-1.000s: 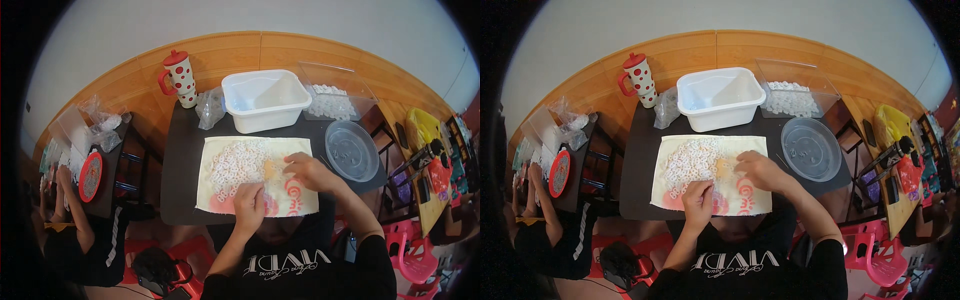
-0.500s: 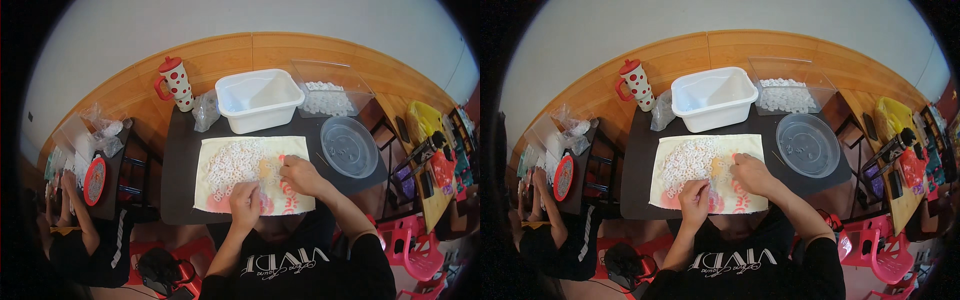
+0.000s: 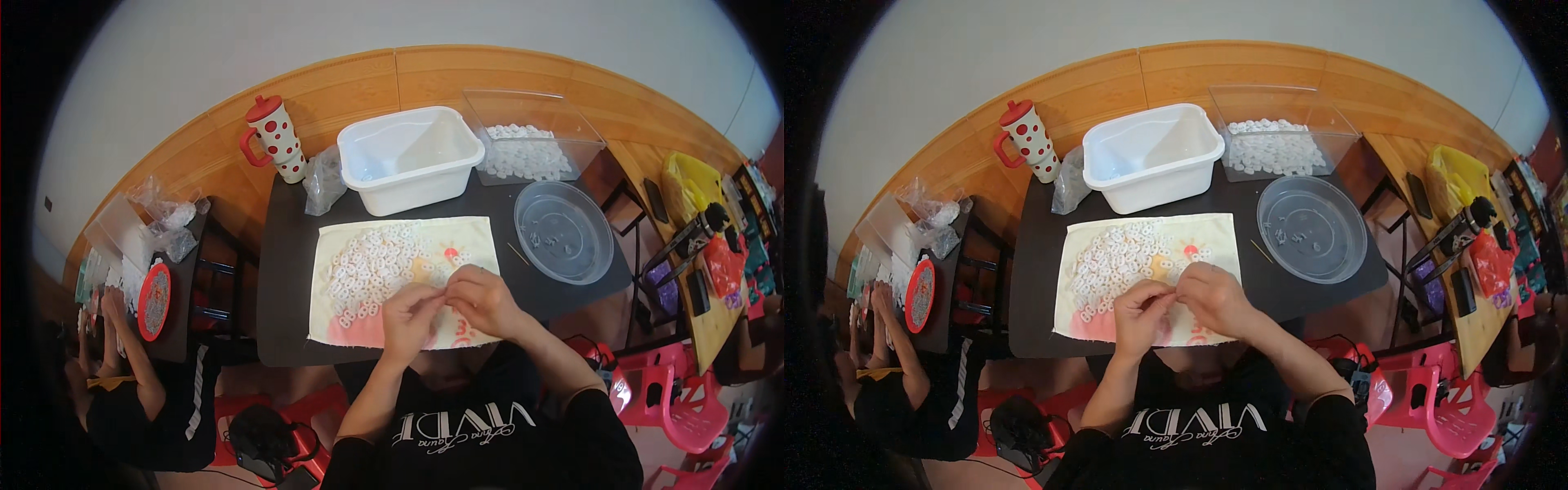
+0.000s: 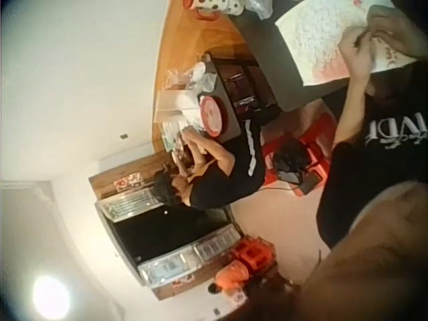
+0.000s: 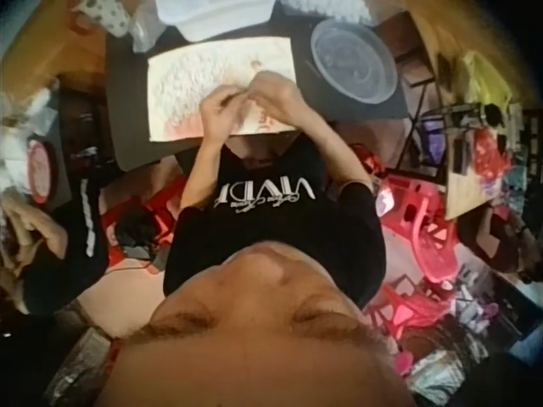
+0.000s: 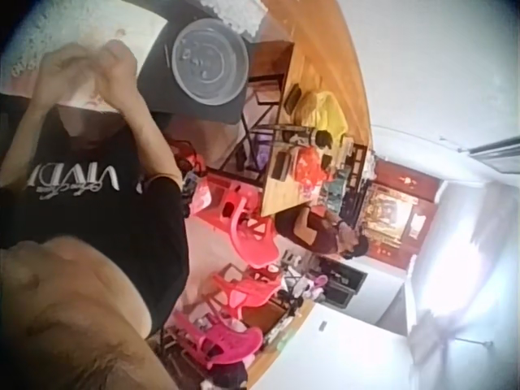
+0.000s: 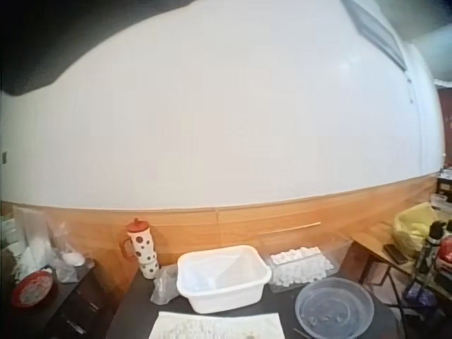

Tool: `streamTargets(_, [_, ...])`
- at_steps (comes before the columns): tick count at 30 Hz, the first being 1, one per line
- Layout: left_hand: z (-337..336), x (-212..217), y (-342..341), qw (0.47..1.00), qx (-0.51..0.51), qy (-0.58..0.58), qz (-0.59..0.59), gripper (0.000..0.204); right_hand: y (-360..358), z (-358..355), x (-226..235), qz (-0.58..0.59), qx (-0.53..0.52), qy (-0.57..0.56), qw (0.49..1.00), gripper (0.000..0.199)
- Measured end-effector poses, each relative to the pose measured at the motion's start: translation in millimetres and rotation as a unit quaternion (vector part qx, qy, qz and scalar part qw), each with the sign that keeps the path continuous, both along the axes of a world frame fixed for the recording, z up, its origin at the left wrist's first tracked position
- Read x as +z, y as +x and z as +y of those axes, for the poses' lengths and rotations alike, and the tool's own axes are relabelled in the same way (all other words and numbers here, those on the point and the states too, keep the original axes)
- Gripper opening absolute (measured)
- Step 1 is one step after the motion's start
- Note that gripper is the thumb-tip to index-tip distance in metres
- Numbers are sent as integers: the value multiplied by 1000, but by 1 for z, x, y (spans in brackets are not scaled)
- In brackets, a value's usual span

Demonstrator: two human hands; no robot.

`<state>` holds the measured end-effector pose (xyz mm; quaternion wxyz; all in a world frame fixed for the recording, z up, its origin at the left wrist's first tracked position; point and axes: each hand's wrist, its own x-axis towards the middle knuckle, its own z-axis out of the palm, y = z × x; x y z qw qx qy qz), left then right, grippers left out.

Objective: Sorting and inspecting small white plastic components and placing them into containers.

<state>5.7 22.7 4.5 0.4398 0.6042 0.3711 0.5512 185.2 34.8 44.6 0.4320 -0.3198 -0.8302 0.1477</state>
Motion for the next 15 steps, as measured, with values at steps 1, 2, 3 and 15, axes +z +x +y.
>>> streamTargets(1, [2, 0, -2, 999, -5, -21, -37, 16, 5, 2, -2, 1, -1, -2, 1000, 13])
streamTargets(2, [2, -1, -4, 996, -9, -42, -75, 16, 14, 5, -5, -40, -21, -20, 999, 15])
streamTargets(3, [0, -3, -6, 996, 5, -54, -71, 13, 22, 5, -8, -82, -41, -38, 995, 17])
streamTargets(15, [-7, -2, -3, 997, 20, 46, 67, 9, 14, -3, -19, -212, -6, -16, 977, 10])
